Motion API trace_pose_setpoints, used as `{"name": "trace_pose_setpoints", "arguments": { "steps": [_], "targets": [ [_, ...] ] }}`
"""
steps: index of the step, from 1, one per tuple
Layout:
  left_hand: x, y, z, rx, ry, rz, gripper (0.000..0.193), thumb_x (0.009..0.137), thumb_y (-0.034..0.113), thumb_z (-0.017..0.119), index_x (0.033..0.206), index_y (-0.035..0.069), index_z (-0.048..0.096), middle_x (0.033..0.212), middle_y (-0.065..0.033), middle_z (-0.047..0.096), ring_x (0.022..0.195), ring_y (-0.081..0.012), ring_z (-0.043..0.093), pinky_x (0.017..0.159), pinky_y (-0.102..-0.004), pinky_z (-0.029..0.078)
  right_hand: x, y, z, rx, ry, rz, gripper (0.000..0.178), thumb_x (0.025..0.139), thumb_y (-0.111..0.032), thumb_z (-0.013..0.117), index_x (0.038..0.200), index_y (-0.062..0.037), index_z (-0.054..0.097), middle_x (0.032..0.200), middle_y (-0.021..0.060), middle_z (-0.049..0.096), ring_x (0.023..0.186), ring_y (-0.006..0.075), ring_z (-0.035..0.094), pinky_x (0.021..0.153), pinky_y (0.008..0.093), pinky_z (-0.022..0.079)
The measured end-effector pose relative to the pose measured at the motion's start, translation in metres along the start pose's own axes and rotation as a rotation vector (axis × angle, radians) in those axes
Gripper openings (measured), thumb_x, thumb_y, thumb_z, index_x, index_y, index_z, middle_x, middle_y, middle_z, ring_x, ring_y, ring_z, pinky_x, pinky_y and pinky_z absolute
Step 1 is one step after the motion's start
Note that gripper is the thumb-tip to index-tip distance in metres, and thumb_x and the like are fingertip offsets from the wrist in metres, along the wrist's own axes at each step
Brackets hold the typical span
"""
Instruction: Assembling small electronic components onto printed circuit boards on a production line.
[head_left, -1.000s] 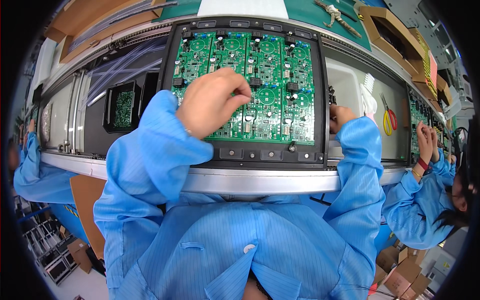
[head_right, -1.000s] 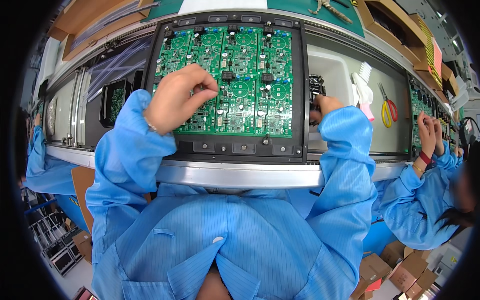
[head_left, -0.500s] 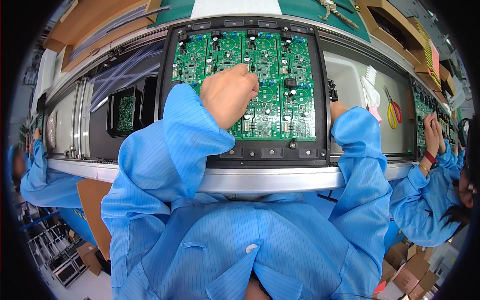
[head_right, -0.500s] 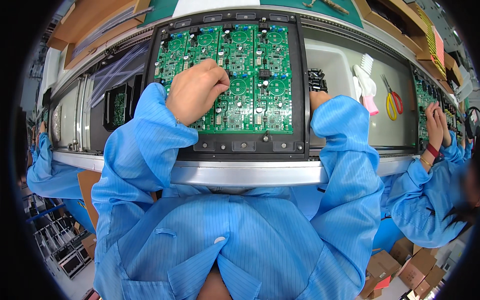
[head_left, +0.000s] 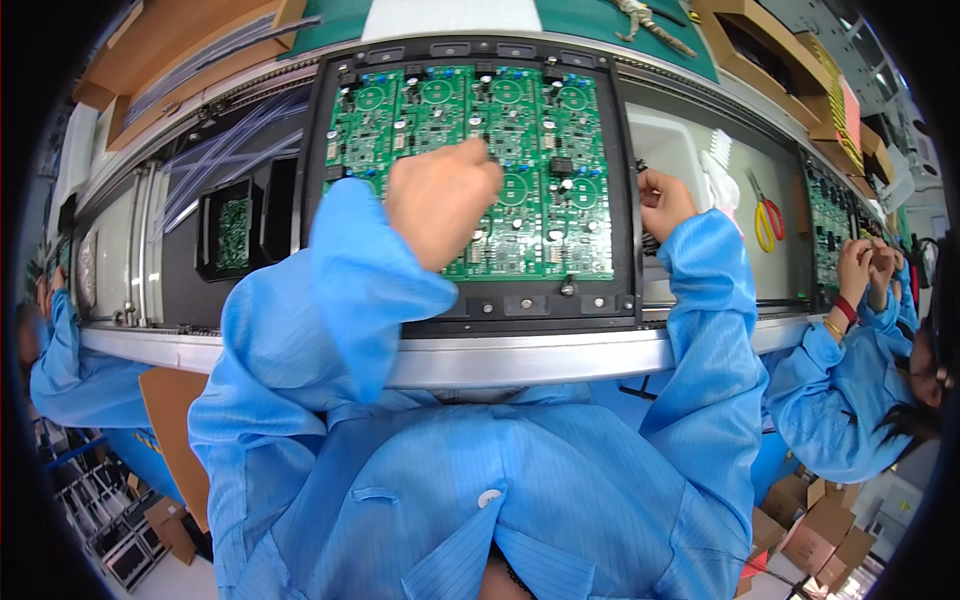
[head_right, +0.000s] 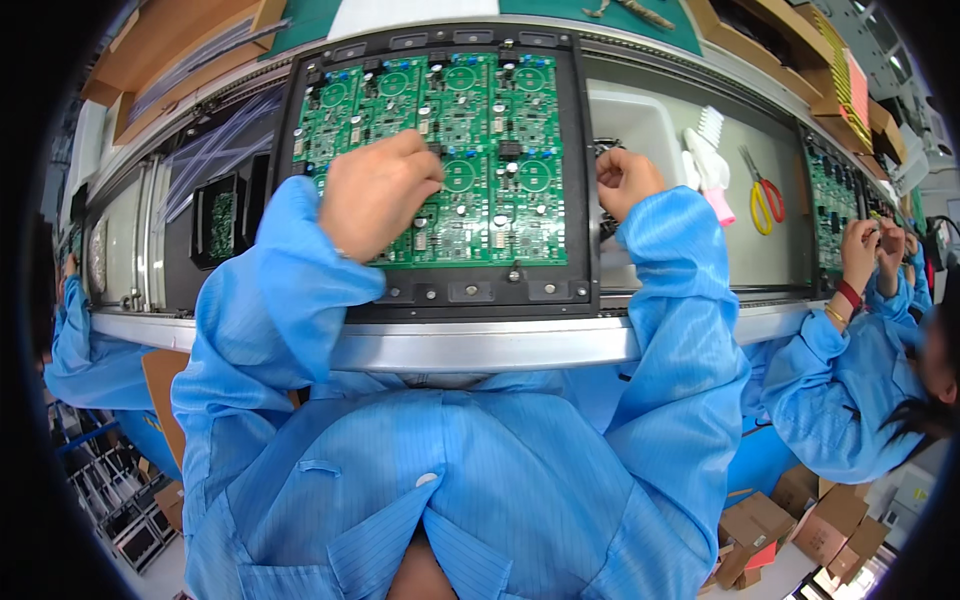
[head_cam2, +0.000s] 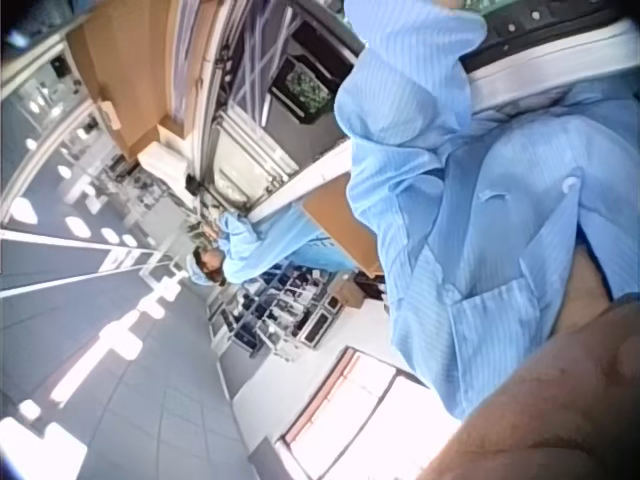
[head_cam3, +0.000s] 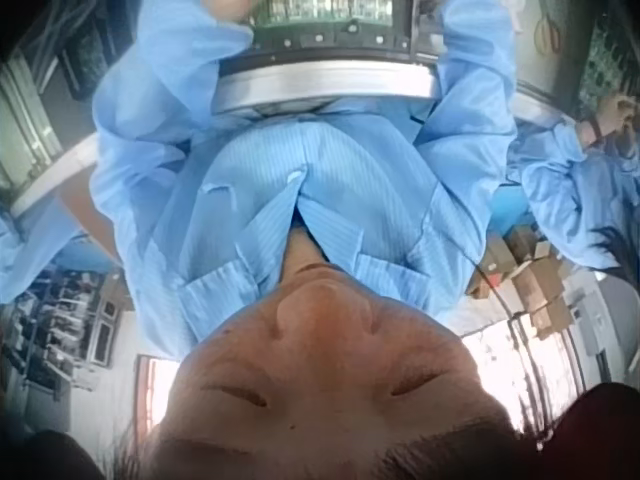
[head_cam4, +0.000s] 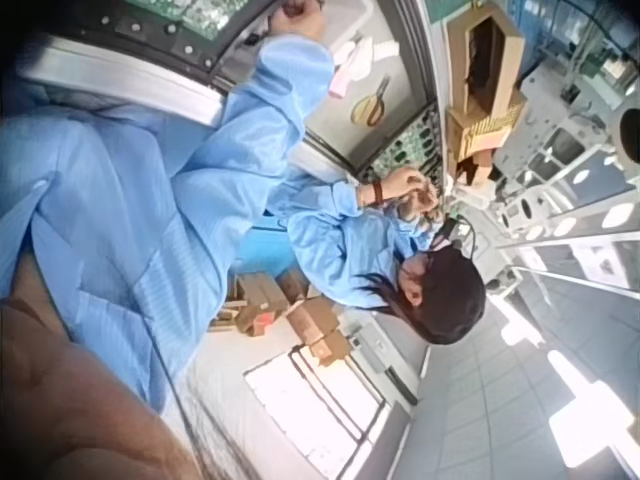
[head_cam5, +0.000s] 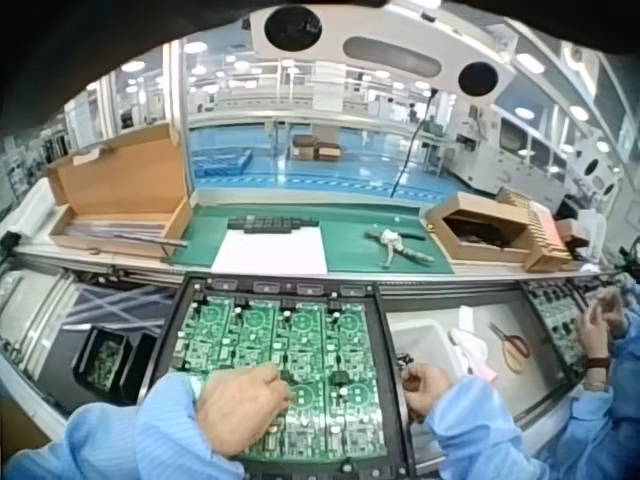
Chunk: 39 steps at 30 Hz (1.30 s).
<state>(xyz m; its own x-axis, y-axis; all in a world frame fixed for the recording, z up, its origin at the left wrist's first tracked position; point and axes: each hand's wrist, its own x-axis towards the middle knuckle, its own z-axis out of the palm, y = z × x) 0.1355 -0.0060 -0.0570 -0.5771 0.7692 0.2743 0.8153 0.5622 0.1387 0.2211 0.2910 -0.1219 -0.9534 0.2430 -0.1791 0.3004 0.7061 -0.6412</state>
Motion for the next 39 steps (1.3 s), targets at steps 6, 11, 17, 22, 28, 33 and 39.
{"name": "trace_pose_setpoints", "arguments": {
  "steps": [6,11,17,22,28,33,39],
  "targets": [
    [-0.035,-0.066,-0.038,-0.414,0.143,-0.238,0.016,0.074,0.007,0.067,0.089,0.006,0.066,0.081,-0.0045,0.059,0.061,-0.0187,0.053,0.058,-0.0281,0.044,-0.006,0.0,-0.011,0.5,0.065,0.089,0.017,0.073,0.004,0.068,0.089,0.0014,0.062,0.087,0.0113,0.065,0.076,0.0159,0.064,0.063,0.0221,0.051],
    [-0.115,-0.179,-0.038,-0.159,0.184,-0.494,0.013,0.077,0.008,0.066,0.089,0.003,0.065,0.078,-0.0064,0.061,0.064,-0.0183,0.055,0.06,-0.0279,0.045,-0.014,-0.025,-0.031,0.626,0.2,0.017,0.016,0.078,0.006,0.065,0.093,0.0033,0.061,0.094,0.0128,0.064,0.079,0.0176,0.064,0.067,0.0212,0.052],
    [-0.187,-0.262,0.006,0.026,-0.192,-0.772,0.014,0.073,0.007,0.064,0.088,0.007,0.065,0.072,-0.0073,0.062,0.067,-0.0248,0.059,0.064,-0.0336,0.047,-0.024,-0.045,-0.038,0.53,0.208,-0.048,0.02,0.08,0.006,0.063,0.1,0.0042,0.059,0.101,0.0146,0.063,0.082,0.018,0.064,0.073,0.0229,0.053],
    [-0.187,-0.272,0.015,0.006,-0.345,-0.745,0.014,0.07,0.004,0.06,0.084,0.007,0.065,0.071,-0.0092,0.063,0.068,-0.0318,0.06,0.066,-0.0381,0.049,-0.032,-0.079,-0.037,0.646,0.068,-0.104,0.02,0.081,0.005,0.062,0.101,0.004,0.058,0.102,0.0156,0.062,0.083,0.0181,0.064,0.075,0.0243,0.053],
    [-0.174,-0.257,0.01,0.108,-0.374,-0.81,0.01,0.071,0.006,0.06,0.079,0.008,0.066,0.074,-0.0104,0.064,0.071,-0.0338,0.061,0.068,-0.0399,0.05,-0.036,-0.125,-0.02,0.711,-0.112,-0.11,0.019,0.081,0.007,0.06,0.1,0.0036,0.058,0.099,0.0149,0.061,0.082,0.0178,0.063,0.075,0.0243,0.052],
    [-0.173,-0.25,0.006,0.095,-0.293,-0.876,0.009,0.074,0.01,0.062,0.08,0.009,0.068,0.077,-0.0106,0.066,0.073,-0.0342,0.062,0.07,-0.0398,0.051,-0.026,-0.134,0.001,0.468,-0.122,-0.226,0.019,0.079,0.008,0.06,0.097,0.0017,0.06,0.097,0.0118,0.062,0.079,0.0169,0.061,0.071,0.0242,0.051],
    [-0.163,-0.238,0.0,0.099,-0.288,-0.93,0.011,0.076,0.013,0.063,0.084,0.013,0.07,0.079,-0.0095,0.067,0.075,-0.033,0.063,0.072,-0.0391,0.051,-0.016,-0.151,0.023,-0.035,-0.012,-0.521,0.016,0.075,0.006,0.064,0.088,-0.0018,0.064,0.091,0.0068,0.063,0.073,0.0165,0.061,0.066,0.026,0.049]
  ]
}}
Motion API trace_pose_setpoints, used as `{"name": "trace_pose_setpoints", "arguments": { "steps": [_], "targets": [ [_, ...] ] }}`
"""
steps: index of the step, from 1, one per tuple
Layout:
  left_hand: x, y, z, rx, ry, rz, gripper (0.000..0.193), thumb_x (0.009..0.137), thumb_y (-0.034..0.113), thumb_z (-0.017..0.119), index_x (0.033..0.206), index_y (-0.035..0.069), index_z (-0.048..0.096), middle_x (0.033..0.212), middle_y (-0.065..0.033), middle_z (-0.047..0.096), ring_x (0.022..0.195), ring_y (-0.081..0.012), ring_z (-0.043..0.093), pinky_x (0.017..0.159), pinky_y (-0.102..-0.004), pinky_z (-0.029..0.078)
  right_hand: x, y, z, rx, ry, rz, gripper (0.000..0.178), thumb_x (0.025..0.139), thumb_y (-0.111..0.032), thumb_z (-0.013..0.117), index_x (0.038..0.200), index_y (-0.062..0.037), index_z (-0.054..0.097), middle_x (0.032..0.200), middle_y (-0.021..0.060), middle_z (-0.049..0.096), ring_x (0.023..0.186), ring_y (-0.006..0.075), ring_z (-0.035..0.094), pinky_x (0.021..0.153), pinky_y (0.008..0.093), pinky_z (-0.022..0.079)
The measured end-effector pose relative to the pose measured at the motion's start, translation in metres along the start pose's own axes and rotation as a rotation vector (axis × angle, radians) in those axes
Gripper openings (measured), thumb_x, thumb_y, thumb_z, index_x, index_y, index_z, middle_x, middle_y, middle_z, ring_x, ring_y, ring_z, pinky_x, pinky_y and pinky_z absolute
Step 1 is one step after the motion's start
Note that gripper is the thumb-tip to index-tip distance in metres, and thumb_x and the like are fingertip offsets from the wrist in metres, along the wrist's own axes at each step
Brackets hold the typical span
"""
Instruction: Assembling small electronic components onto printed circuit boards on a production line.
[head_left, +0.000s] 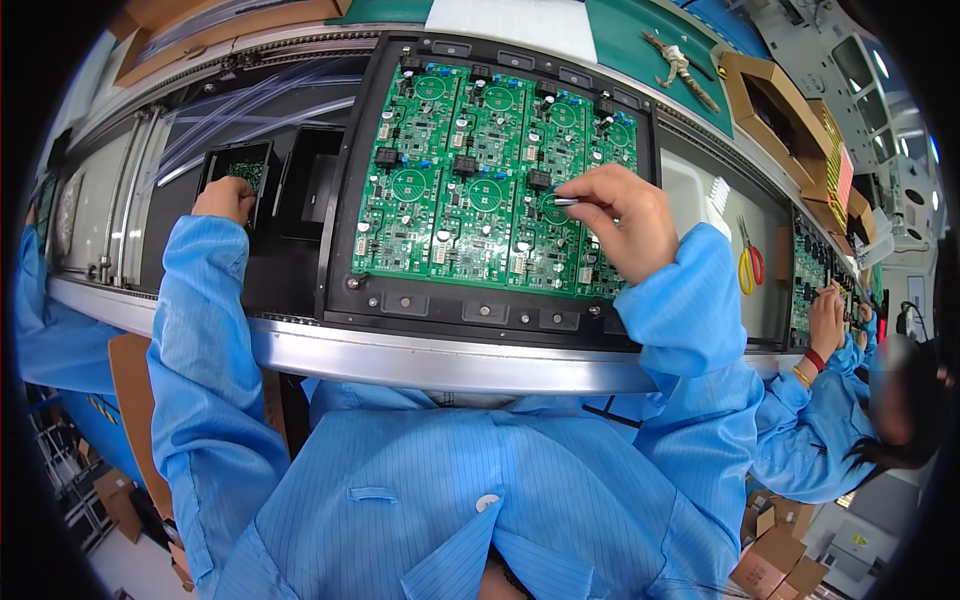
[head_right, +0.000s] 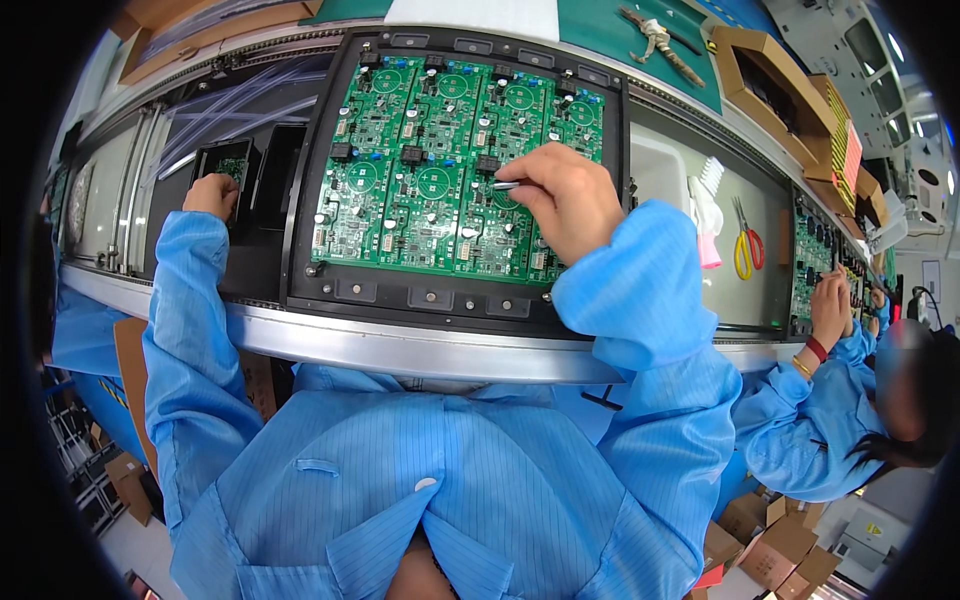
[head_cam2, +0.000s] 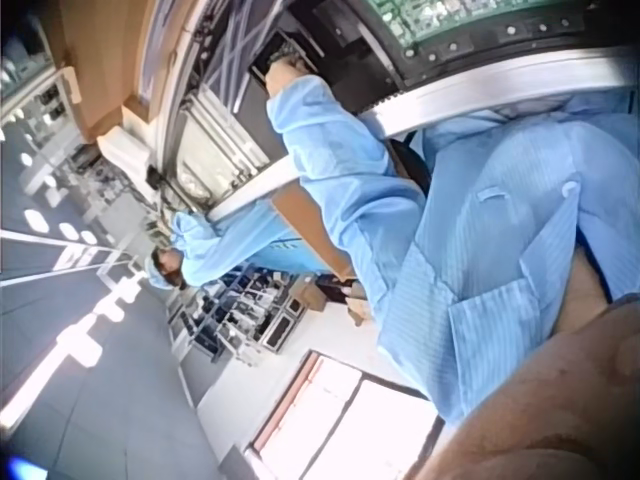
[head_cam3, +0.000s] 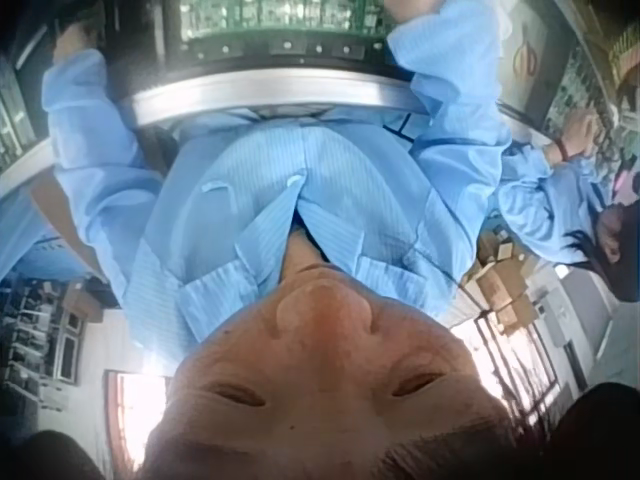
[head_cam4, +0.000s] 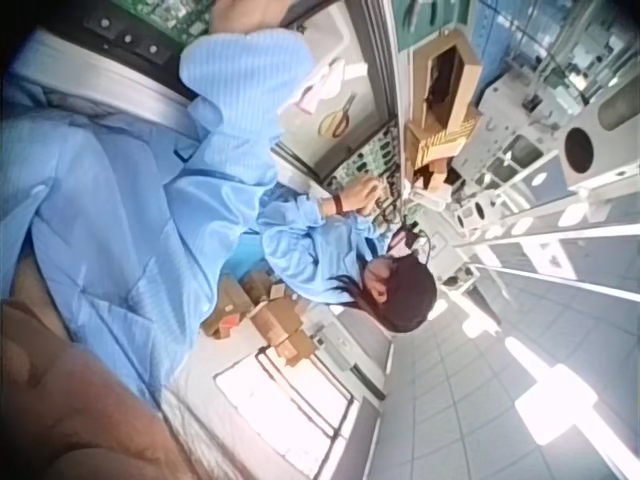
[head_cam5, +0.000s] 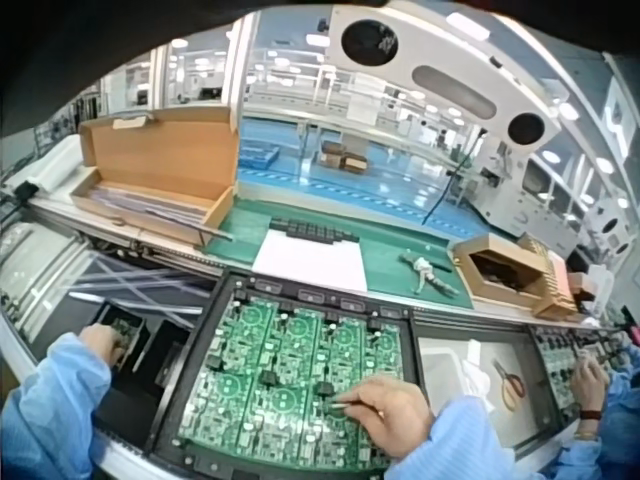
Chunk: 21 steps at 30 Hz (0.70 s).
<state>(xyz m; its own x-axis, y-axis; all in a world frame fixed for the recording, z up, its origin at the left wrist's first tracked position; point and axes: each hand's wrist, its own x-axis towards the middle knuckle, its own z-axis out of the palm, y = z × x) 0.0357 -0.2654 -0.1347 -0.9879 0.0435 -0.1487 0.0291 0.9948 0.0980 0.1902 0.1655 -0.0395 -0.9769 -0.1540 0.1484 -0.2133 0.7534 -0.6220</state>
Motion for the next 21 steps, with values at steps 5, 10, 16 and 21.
{"name": "trace_pose_setpoints", "arguments": {
  "steps": [5,10,16,21],
  "targets": [
    [0.002,-0.004,0.001,-0.015,-0.023,-0.024,0.011,0.075,0.012,0.064,0.085,0.013,0.069,0.079,-0.0085,0.067,0.075,-0.031,0.063,0.071,-0.0385,0.051,0.002,-0.004,0.014,-0.315,0.065,-0.073,0.013,0.072,0.003,0.066,0.083,-0.0049,0.066,0.085,0.0035,0.064,0.07,0.0179,0.061,0.062,0.0279,0.047],
    [-0.002,0.001,-0.004,-0.061,0.021,-0.011,0.012,0.075,0.012,0.064,0.087,0.013,0.067,0.078,-0.0081,0.067,0.075,-0.0294,0.064,0.07,-0.0378,0.051,0.003,-0.002,0.021,-0.425,0.107,-0.167,0.014,0.071,0.0,0.067,0.084,-0.0061,0.067,0.081,0.0033,0.064,0.067,0.0208,0.061,0.063,0.0289,0.048],
    [0.002,-0.007,0.004,-0.066,0.088,0.069,0.01,0.074,0.009,0.061,0.083,0.011,0.064,0.067,-0.0033,0.062,0.065,-0.0258,0.06,0.062,-0.0359,0.047,0.002,-0.004,0.019,-0.547,0.069,-0.18,0.018,0.07,-0.001,0.066,0.087,-0.0086,0.067,0.086,0.0023,0.065,0.072,0.0201,0.061,0.064,0.0284,0.049],
    [0.0,-0.006,0.006,-0.016,0.137,0.06,0.011,0.074,0.009,0.061,0.085,0.012,0.065,0.068,-0.0034,0.062,0.065,-0.0258,0.06,0.063,-0.0359,0.047,0.007,-0.016,0.018,-0.719,-0.015,-0.239,0.017,0.071,-0.004,0.062,0.086,-0.0095,0.065,0.086,0.0019,0.062,0.078,0.02,0.059,0.066,0.0291,0.049]
  ]
}}
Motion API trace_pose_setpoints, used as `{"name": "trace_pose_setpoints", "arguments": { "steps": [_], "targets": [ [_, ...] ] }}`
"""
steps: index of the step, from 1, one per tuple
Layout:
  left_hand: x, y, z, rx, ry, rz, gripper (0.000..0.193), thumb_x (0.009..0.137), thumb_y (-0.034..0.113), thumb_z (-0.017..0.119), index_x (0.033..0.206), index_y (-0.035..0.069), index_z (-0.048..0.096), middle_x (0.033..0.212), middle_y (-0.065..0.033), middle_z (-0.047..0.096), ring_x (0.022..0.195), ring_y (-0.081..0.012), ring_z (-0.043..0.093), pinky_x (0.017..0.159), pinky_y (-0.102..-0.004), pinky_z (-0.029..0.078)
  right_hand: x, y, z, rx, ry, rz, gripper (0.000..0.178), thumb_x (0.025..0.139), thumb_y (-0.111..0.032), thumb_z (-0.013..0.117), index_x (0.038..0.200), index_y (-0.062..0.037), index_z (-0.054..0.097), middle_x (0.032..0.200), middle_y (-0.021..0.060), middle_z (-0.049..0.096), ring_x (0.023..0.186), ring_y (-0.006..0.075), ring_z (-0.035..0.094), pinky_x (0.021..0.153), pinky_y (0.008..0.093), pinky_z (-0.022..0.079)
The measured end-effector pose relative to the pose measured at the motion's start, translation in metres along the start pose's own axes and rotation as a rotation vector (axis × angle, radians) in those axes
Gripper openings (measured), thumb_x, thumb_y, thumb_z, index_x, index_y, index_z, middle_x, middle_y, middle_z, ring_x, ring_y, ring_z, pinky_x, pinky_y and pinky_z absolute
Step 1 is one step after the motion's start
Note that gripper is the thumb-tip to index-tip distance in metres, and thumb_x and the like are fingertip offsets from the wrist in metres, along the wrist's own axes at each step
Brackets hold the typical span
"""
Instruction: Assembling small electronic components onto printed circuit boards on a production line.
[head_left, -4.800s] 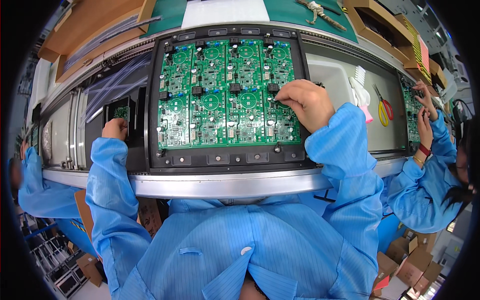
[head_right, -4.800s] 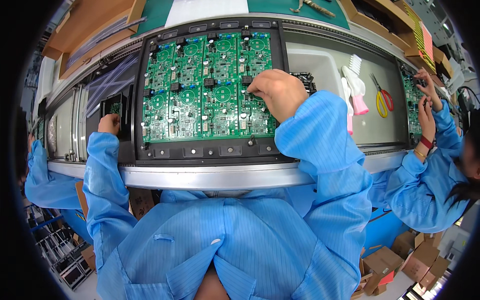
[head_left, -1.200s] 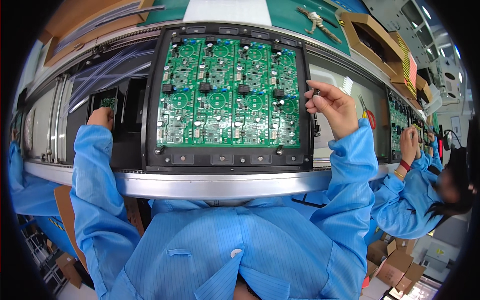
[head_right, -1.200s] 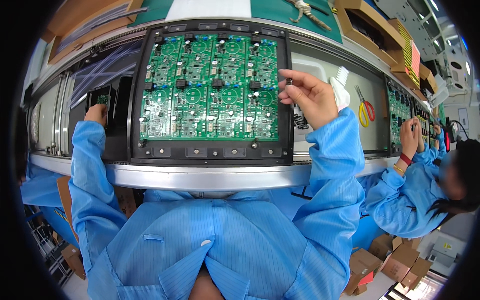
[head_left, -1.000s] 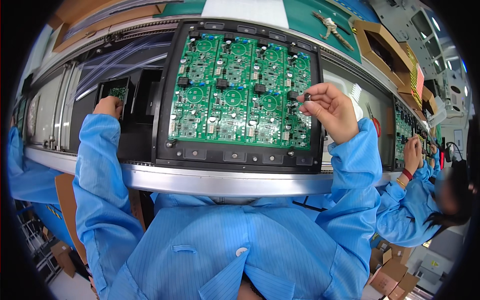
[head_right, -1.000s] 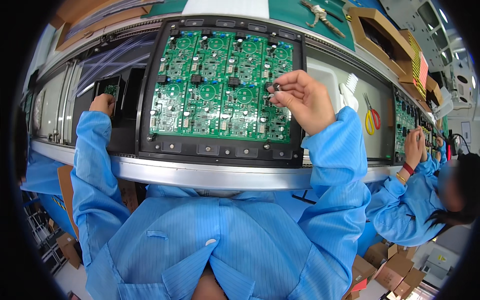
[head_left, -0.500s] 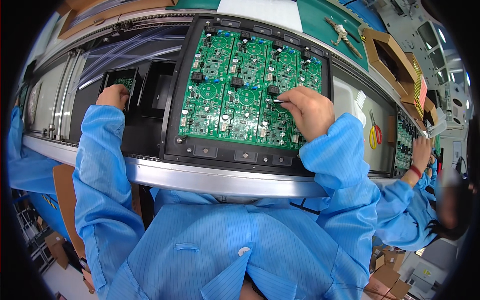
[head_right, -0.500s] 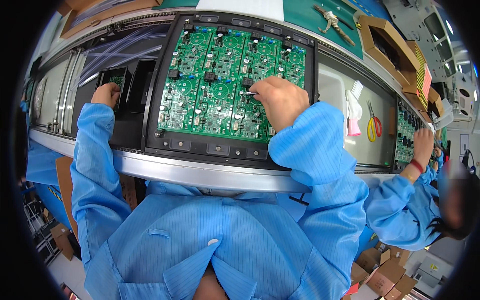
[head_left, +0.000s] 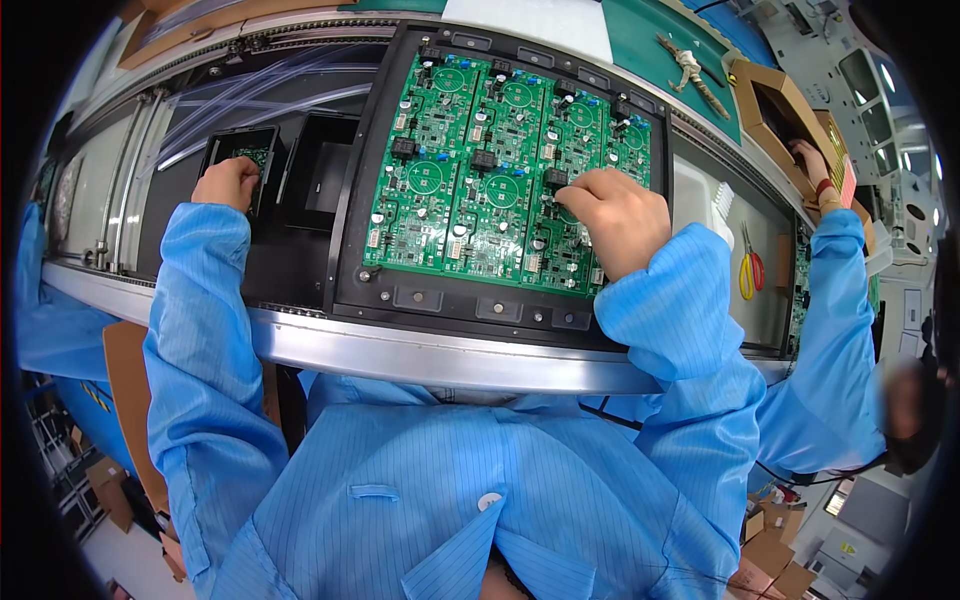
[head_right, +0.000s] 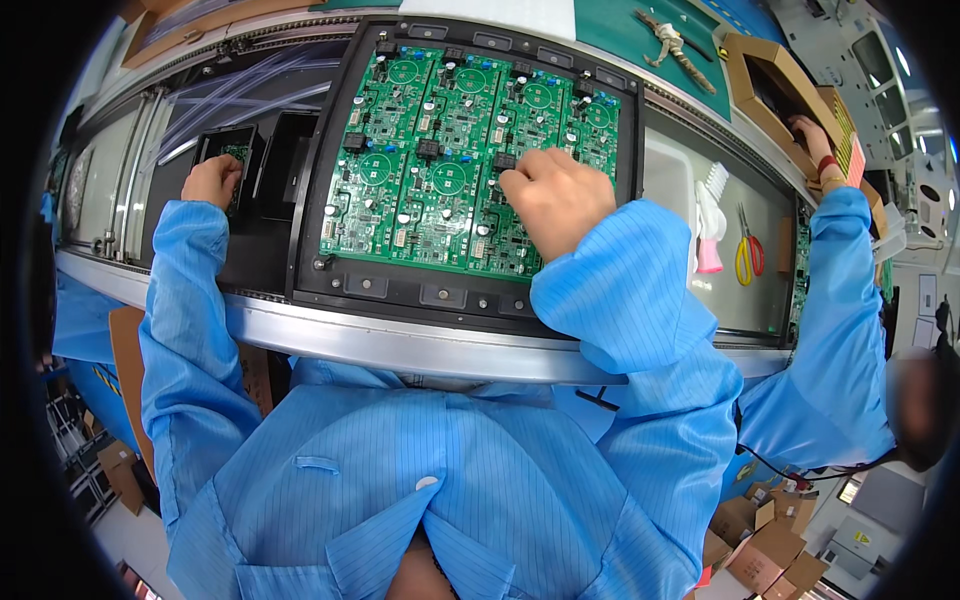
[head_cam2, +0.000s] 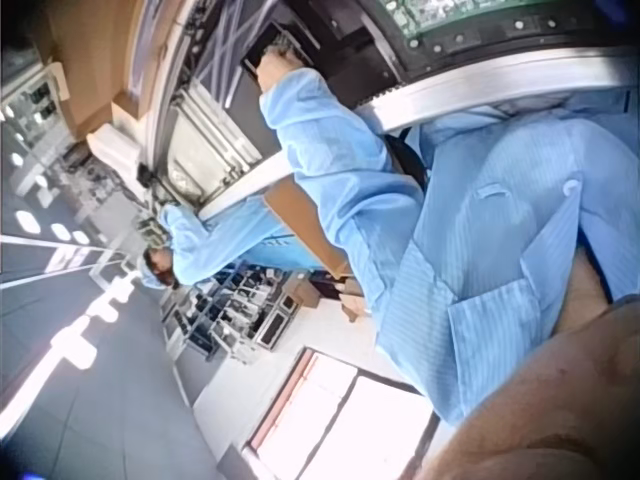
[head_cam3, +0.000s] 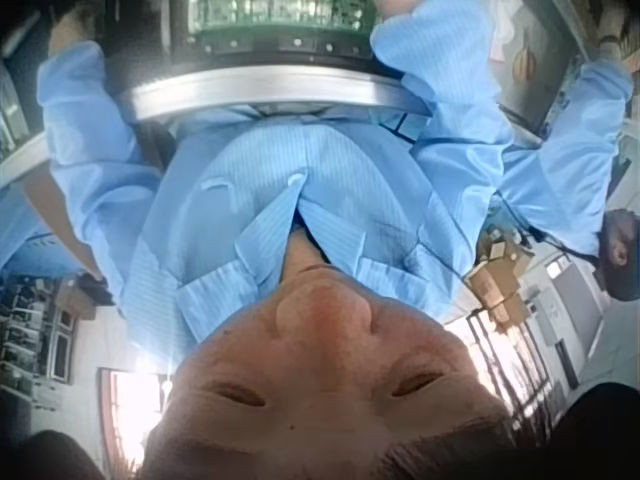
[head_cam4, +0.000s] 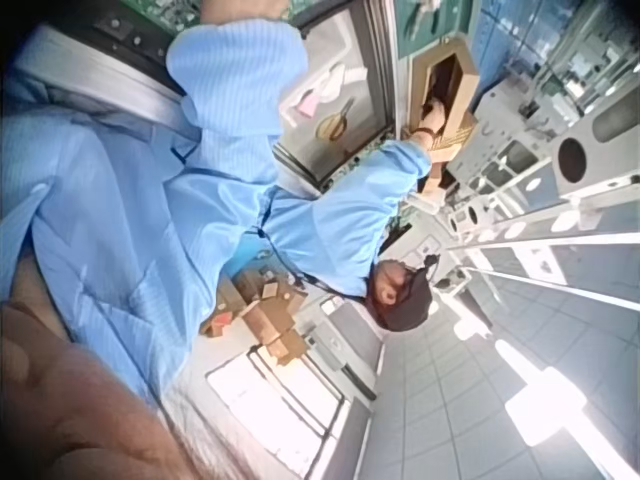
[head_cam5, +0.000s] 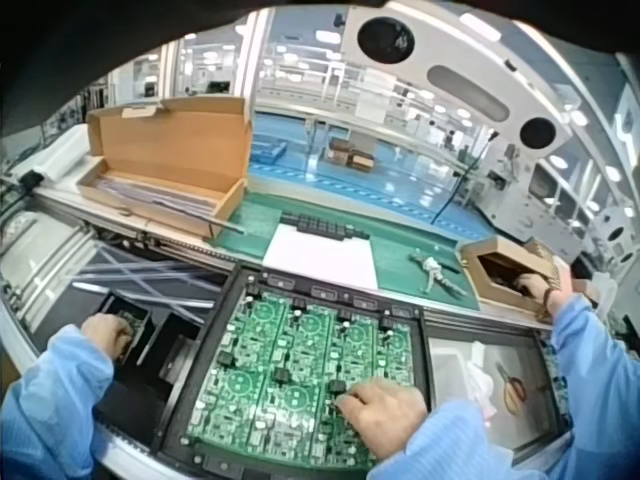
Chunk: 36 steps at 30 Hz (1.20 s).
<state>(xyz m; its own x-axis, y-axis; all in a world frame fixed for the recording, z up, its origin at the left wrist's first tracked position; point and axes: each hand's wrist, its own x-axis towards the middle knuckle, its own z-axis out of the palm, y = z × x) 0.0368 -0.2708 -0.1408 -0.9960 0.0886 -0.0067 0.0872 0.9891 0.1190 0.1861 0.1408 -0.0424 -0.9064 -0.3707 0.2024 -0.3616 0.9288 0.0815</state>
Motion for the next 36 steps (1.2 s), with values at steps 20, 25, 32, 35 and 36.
{"name": "trace_pose_setpoints", "arguments": {
  "steps": [20,25,32,35,36],
  "targets": [
    [-0.04,0.119,-0.075,-0.782,0.051,0.28,0.01,0.077,0.005,0.065,0.087,0.0,0.066,0.07,-0.0019,0.063,0.058,-0.0071,0.05,0.056,-0.0185,0.042,0.016,0.0,-0.006,-0.003,-0.241,0.079,0.009,0.073,-0.007,0.062,0.081,-0.0095,0.058,0.08,0.0024,0.06,0.078,0.0203,0.058,0.065,0.0313,0.048],
    [-0.054,0.173,-0.085,-0.815,-0.097,0.442,0.005,0.078,0.001,0.063,0.083,0.0,0.064,0.072,-0.0022,0.061,0.059,-0.0065,0.048,0.053,-0.0187,0.039,0.011,0.007,0.001,0.126,-0.045,0.015,0.009,0.07,-0.006,0.067,0.077,-0.0094,0.061,0.079,0.002,0.062,0.071,0.0184,0.059,0.062,0.0301,0.047],
    [-0.059,0.207,-0.072,-0.63,-0.038,0.672,0.006,0.075,0.003,0.063,0.079,0.007,0.064,0.08,-0.0042,0.059,0.064,-0.0196,0.056,0.059,-0.0304,0.046,-0.042,0.092,-0.005,0.246,0.326,0.464,0.008,0.079,-0.004,0.063,0.086,-0.0037,0.066,0.07,0.0051,0.065,0.058,0.0174,0.059,0.054,0.0281,0.047],
    [-0.06,0.214,-0.063,-0.559,-0.007,0.72,0.005,0.075,0.004,0.063,0.078,0.008,0.063,0.082,-0.0044,0.057,0.068,-0.0227,0.057,0.061,-0.0332,0.047,-0.107,0.145,0.034,0.191,-0.098,0.68,0.01,0.078,-0.005,0.061,0.086,-0.0017,0.065,0.069,0.0094,0.064,0.059,0.0192,0.06,0.054,0.0317,0.047],
    [-0.059,0.217,-0.061,-0.517,0.017,0.733,0.005,0.075,0.004,0.063,0.079,0.008,0.062,0.082,-0.0039,0.056,0.068,-0.0223,0.057,0.061,-0.0326,0.046,-0.127,0.154,0.052,0.25,-0.2,0.633,0.011,0.078,-0.005,0.06,0.086,-0.0006,0.065,0.068,0.0107,0.064,0.059,0.0209,0.061,0.054,0.033,0.047]
  ]
}}
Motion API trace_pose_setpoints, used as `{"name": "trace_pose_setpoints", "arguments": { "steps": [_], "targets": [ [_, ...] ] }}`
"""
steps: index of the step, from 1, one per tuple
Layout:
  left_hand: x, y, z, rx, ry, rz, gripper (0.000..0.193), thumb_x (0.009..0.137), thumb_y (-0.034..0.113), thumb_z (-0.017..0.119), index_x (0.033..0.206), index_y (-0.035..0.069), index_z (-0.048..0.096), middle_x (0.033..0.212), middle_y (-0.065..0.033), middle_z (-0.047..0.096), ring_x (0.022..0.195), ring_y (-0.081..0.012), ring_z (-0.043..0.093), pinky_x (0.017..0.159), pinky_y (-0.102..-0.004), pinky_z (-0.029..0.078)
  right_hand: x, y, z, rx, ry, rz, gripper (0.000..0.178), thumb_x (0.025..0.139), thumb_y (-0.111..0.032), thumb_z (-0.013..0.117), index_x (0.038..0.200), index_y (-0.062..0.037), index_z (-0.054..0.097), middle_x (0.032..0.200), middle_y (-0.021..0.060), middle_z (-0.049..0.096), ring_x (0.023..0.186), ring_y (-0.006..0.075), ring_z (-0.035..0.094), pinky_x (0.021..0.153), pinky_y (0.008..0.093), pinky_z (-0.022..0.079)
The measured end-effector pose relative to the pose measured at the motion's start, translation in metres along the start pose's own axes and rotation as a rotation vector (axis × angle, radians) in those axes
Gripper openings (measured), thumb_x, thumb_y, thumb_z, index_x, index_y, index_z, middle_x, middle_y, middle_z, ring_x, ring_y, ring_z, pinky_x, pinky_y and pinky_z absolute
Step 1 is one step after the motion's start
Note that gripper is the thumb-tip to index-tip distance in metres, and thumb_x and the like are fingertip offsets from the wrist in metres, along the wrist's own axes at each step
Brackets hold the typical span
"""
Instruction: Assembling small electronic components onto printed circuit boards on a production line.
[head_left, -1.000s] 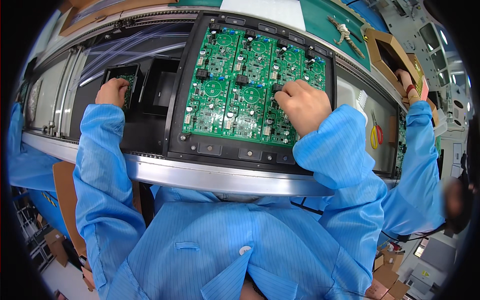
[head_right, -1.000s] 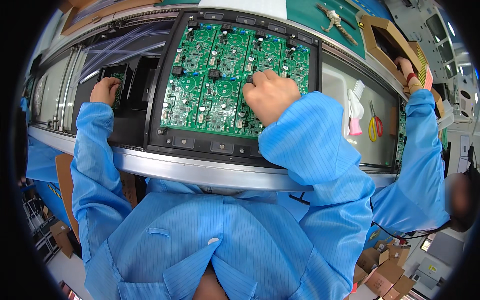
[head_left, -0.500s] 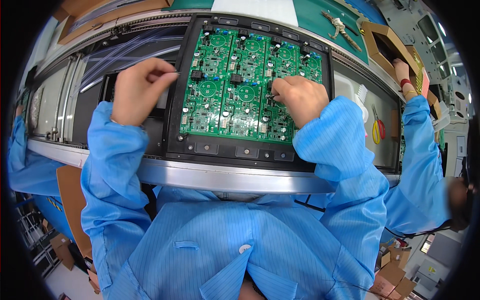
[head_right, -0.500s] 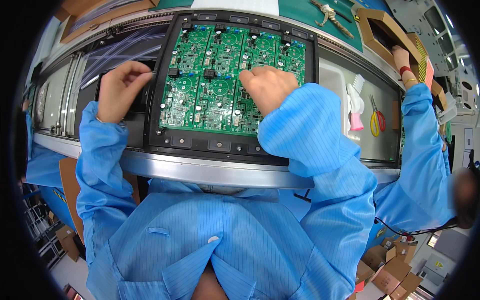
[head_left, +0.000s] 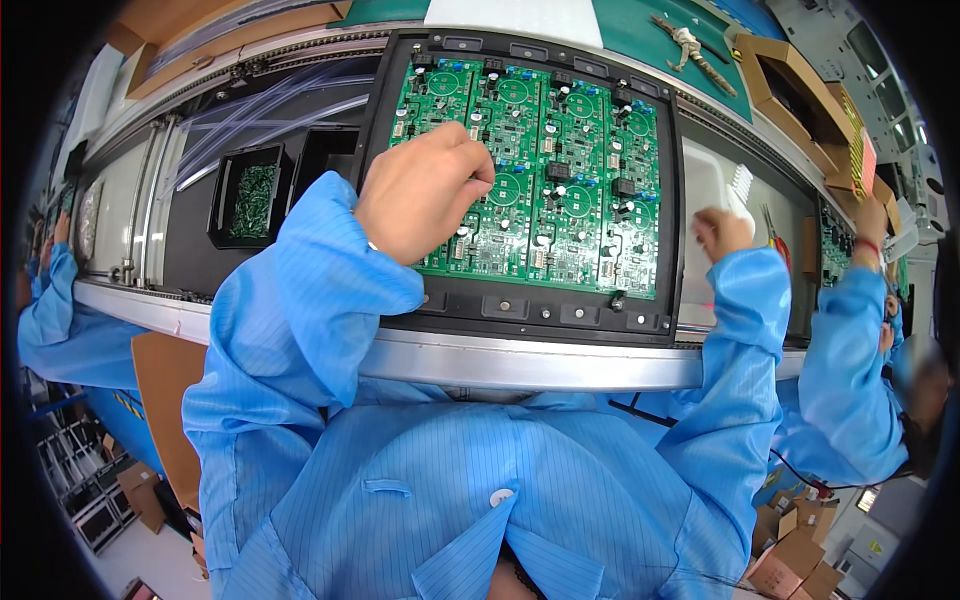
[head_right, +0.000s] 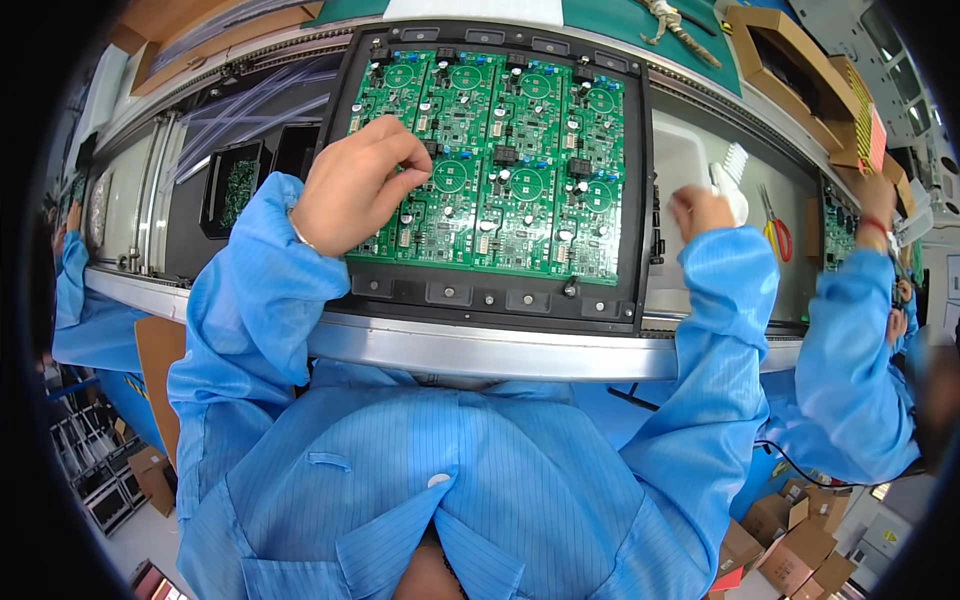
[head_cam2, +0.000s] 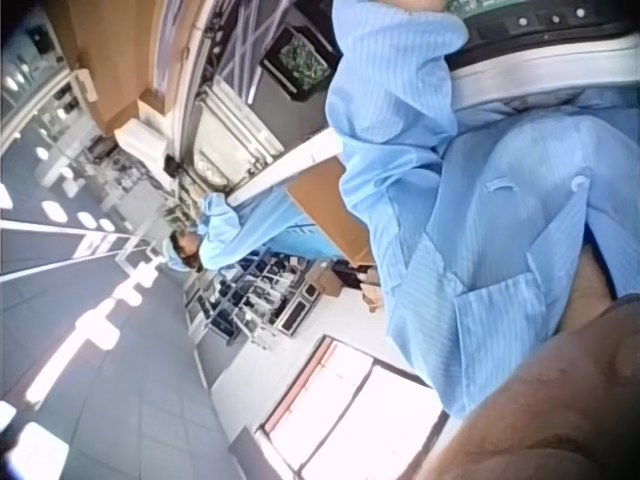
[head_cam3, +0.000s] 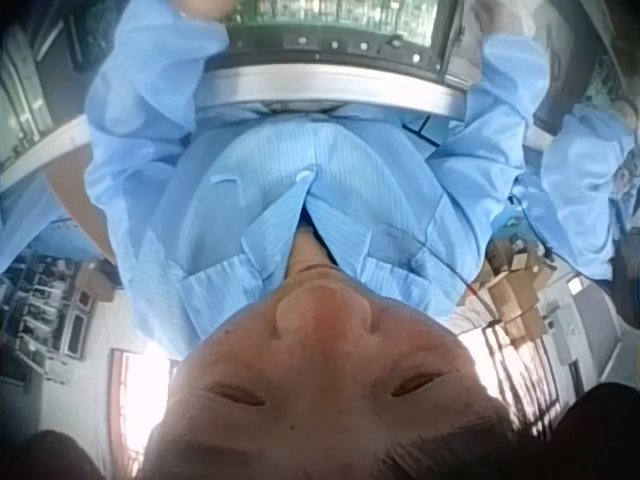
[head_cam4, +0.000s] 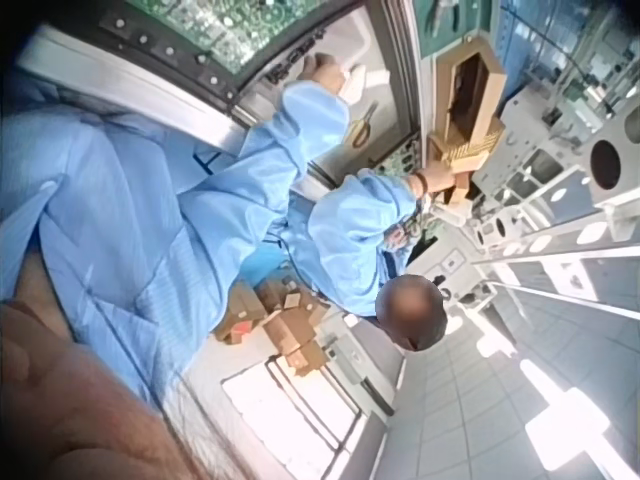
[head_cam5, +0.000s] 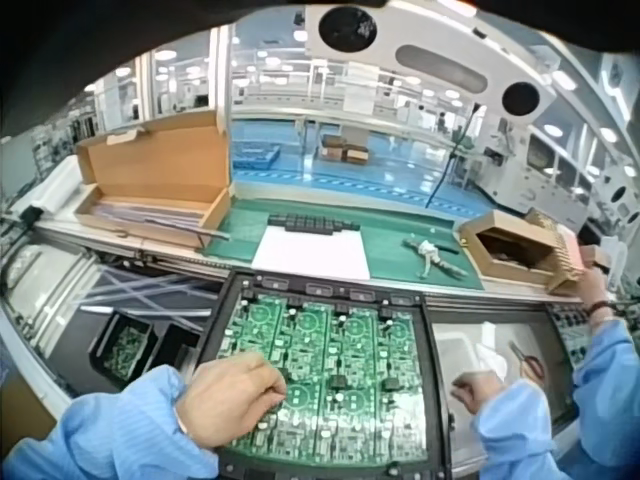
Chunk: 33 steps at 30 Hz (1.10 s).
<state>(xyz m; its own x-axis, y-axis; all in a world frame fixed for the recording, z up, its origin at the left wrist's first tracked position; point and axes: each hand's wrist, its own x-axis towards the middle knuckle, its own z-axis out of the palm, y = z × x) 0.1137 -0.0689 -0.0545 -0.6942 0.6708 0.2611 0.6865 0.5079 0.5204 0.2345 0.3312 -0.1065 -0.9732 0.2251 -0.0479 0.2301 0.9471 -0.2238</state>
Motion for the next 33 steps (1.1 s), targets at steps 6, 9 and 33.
{"name": "trace_pose_setpoints", "arguments": {
  "steps": [6,9,33],
  "targets": [
    [0.004,-0.006,0.01,0.19,-0.016,0.037,0.005,0.076,0.006,0.062,0.08,0.008,0.06,0.083,-0.0023,0.054,0.068,-0.0221,0.056,0.063,-0.0317,0.046,-0.008,-0.022,0.033,-0.156,-0.353,0.002,0.02,0.08,-0.012,0.058,0.094,-0.0004,0.065,0.083,0.0165,0.067,0.072,0.034,0.063,0.067,0.0383,0.05],
    [0.005,-0.007,0.01,0.235,-0.032,0.039,0.004,0.076,0.007,0.062,0.079,0.008,0.059,0.083,-0.0022,0.054,0.069,-0.023,0.056,0.063,-0.0326,0.046,0.002,-0.02,0.053,-0.156,-0.347,0.007,0.02,0.078,-0.011,0.058,0.093,0.0013,0.065,0.083,0.018,0.066,0.072,0.0347,0.063,0.066,0.0384,0.05],
    [0.015,0.011,0.021,0.589,-0.057,0.22,0.004,0.072,0.006,0.06,0.073,0.009,0.057,0.077,-0.0024,0.051,0.066,-0.0221,0.056,0.058,-0.0332,0.046,-0.007,-0.002,0.035,0.424,-0.018,0.066,0.021,0.074,0.005,0.06,0.095,0.0036,0.061,0.083,0.0114,0.065,0.07,0.0148,0.06,0.061,0.0266,0.05]
  ]
}}
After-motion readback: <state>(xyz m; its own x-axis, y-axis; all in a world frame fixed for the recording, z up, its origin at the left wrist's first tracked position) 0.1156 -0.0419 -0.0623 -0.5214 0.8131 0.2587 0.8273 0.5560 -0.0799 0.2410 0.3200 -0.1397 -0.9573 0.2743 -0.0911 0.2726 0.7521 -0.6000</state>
